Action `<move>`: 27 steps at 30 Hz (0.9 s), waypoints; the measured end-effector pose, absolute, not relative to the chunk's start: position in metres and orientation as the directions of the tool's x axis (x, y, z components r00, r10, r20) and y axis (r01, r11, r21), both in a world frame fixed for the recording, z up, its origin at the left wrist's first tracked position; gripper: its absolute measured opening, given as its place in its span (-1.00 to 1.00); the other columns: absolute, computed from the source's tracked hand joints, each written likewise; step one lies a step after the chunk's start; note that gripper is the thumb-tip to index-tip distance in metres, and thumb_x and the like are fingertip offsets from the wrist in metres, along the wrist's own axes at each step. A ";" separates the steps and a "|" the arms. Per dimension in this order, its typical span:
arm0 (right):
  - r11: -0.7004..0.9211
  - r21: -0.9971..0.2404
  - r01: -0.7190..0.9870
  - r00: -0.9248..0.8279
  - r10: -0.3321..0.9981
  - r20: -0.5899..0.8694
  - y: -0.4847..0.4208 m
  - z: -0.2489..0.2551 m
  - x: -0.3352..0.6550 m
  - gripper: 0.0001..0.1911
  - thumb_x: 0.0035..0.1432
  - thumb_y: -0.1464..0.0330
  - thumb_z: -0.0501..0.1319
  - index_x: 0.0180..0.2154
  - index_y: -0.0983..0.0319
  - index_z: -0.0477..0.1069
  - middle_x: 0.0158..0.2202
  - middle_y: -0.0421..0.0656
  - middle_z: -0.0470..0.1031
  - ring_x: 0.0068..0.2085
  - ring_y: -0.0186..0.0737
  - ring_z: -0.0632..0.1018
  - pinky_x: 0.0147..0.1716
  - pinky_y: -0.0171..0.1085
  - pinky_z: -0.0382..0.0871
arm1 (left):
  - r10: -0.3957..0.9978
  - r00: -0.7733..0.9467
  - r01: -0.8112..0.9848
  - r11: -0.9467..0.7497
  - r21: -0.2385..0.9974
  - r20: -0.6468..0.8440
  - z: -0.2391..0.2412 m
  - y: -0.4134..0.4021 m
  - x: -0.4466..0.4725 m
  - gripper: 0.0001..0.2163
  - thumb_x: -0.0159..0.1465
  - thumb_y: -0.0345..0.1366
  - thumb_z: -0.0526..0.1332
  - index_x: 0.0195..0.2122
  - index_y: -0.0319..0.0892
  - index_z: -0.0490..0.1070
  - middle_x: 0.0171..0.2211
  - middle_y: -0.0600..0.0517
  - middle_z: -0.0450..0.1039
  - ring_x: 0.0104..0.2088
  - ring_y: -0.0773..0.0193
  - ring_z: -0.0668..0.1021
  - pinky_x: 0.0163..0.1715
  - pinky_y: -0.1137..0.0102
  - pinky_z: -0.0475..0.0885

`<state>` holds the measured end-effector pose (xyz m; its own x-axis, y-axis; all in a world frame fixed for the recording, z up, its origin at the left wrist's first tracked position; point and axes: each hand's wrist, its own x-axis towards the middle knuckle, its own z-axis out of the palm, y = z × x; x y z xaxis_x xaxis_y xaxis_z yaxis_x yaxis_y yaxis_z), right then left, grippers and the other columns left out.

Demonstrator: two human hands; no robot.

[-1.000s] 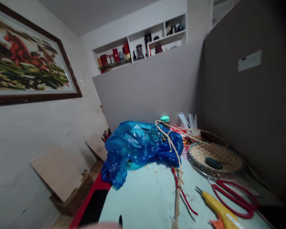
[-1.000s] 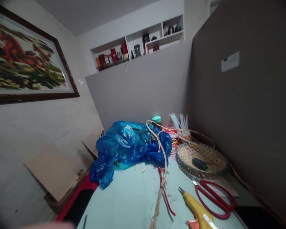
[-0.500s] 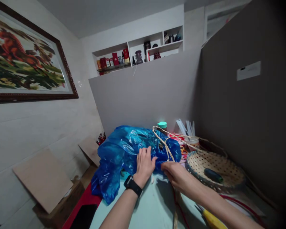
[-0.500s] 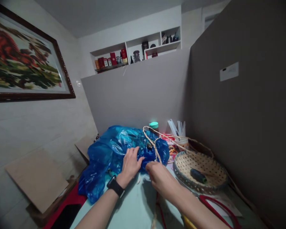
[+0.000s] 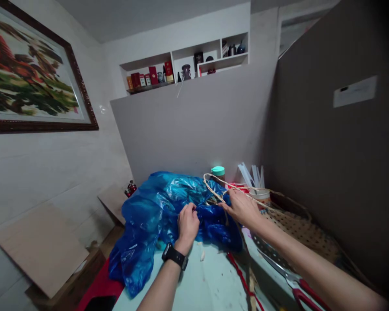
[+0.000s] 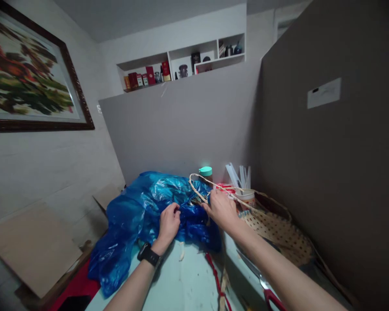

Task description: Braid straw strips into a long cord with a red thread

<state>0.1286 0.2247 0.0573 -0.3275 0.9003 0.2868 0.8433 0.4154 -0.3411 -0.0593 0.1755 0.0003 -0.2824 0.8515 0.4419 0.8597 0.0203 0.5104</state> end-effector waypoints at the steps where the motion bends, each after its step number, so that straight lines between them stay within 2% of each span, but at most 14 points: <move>1: 0.405 -0.380 0.832 -0.329 0.910 0.251 0.231 0.055 0.128 -0.67 0.21 0.22 0.17 -0.08 0.30 0.36 -0.08 -0.04 0.42 -0.07 -0.11 0.46 -0.11 -0.04 0.35 | 0.850 -0.288 0.854 0.018 0.521 0.442 -0.001 0.176 -0.059 -0.84 0.23 -0.48 0.06 -0.26 -0.14 0.39 -0.26 -0.01 0.46 -0.23 0.26 0.49 -0.23 0.44 0.29; 4: 0.394 -0.519 0.759 -0.374 0.915 0.149 0.249 0.044 0.124 -0.73 0.23 0.26 0.17 -0.11 0.30 0.40 -0.13 -0.12 0.46 -0.18 -0.22 0.51 -0.20 -0.14 0.43 | 0.848 -0.294 0.839 0.008 0.544 0.440 -0.004 0.176 -0.058 -0.83 0.23 -0.48 0.06 -0.25 -0.15 0.39 -0.26 -0.02 0.45 -0.22 0.25 0.48 -0.21 0.42 0.28; 7: 0.369 -0.649 0.666 -0.400 0.910 0.106 0.260 0.034 0.122 -0.72 0.24 0.27 0.16 -0.09 0.31 0.39 -0.16 -0.13 0.46 -0.25 -0.26 0.52 -0.29 -0.21 0.46 | 0.852 -0.294 0.826 -0.003 0.564 0.434 -0.006 0.176 -0.060 -0.82 0.22 -0.48 0.06 -0.25 -0.14 0.39 -0.26 -0.02 0.45 -0.22 0.24 0.48 -0.20 0.42 0.27; 10: 0.368 -0.724 0.583 -0.388 0.909 0.150 0.262 0.028 0.126 -0.73 0.26 0.26 0.14 -0.11 0.31 0.38 -0.21 -0.14 0.47 -0.31 -0.32 0.52 -0.35 -0.26 0.46 | 0.852 -0.302 0.811 -0.007 0.586 0.428 -0.006 0.177 -0.063 -0.83 0.21 -0.49 0.07 -0.26 -0.14 0.40 -0.26 -0.01 0.46 -0.22 0.24 0.48 -0.21 0.43 0.27; 13: 0.402 -0.737 0.543 -0.333 0.909 0.251 0.260 0.028 0.136 -0.75 0.25 0.25 0.14 -0.17 0.31 0.39 -0.30 -0.18 0.46 -0.40 -0.37 0.49 -0.43 -0.32 0.42 | 0.851 -0.311 0.796 -0.010 0.605 0.423 -0.006 0.180 -0.067 -0.83 0.20 -0.50 0.07 -0.28 -0.15 0.40 -0.30 -0.01 0.46 -0.26 0.26 0.48 -0.24 0.43 0.27; 18: 0.456 -0.660 0.596 -0.247 0.887 0.390 0.244 0.035 0.139 -0.78 0.21 0.26 0.08 -0.22 0.28 0.33 -0.43 -0.22 0.45 -0.52 -0.35 0.46 -0.53 -0.34 0.31 | 0.852 -0.308 0.781 -0.028 0.624 0.424 -0.008 0.182 -0.069 -0.84 0.19 -0.50 0.07 -0.33 -0.17 0.40 -0.34 0.00 0.46 -0.33 0.28 0.47 -0.31 0.44 0.27; 22: 0.536 -0.494 0.685 -0.304 0.826 0.474 0.218 0.047 0.118 -0.82 0.24 0.28 0.04 -0.23 0.24 0.30 -0.33 -0.16 0.48 -0.37 -0.29 0.49 -0.34 -0.30 0.32 | 0.855 -0.288 0.776 -0.055 0.628 0.431 -0.007 0.181 -0.067 -0.85 0.18 -0.51 0.07 -0.35 -0.18 0.40 -0.37 0.01 0.46 -0.34 0.30 0.47 -0.31 0.46 0.27; 24: 0.583 -0.376 0.721 -0.397 0.791 0.465 0.207 0.052 0.104 -0.83 0.26 0.31 0.03 -0.26 0.22 0.34 -0.29 -0.16 0.48 -0.29 -0.28 0.50 -0.27 -0.30 0.31 | 0.858 -0.271 0.777 -0.072 0.625 0.436 -0.006 0.180 -0.066 -0.85 0.17 -0.51 0.08 -0.37 -0.17 0.40 -0.37 0.02 0.46 -0.34 0.31 0.47 -0.31 0.46 0.27; 27: 0.567 -0.201 0.799 -0.475 0.799 0.369 0.203 0.055 0.087 -0.83 0.28 0.39 0.05 -0.27 0.26 0.41 -0.27 -0.14 0.49 -0.27 -0.26 0.52 -0.28 -0.26 0.36 | 0.864 -0.239 0.784 -0.098 0.613 0.443 -0.003 0.179 -0.064 -0.85 0.14 -0.53 0.10 -0.40 -0.17 0.40 -0.39 0.04 0.46 -0.34 0.31 0.47 -0.29 0.46 0.27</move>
<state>0.0875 0.2033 0.0551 -0.4747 0.7992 0.3687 0.7985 0.5673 -0.2014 -0.0639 0.1791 -0.0032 -0.2389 0.8639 0.4433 0.7838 -0.0979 0.6132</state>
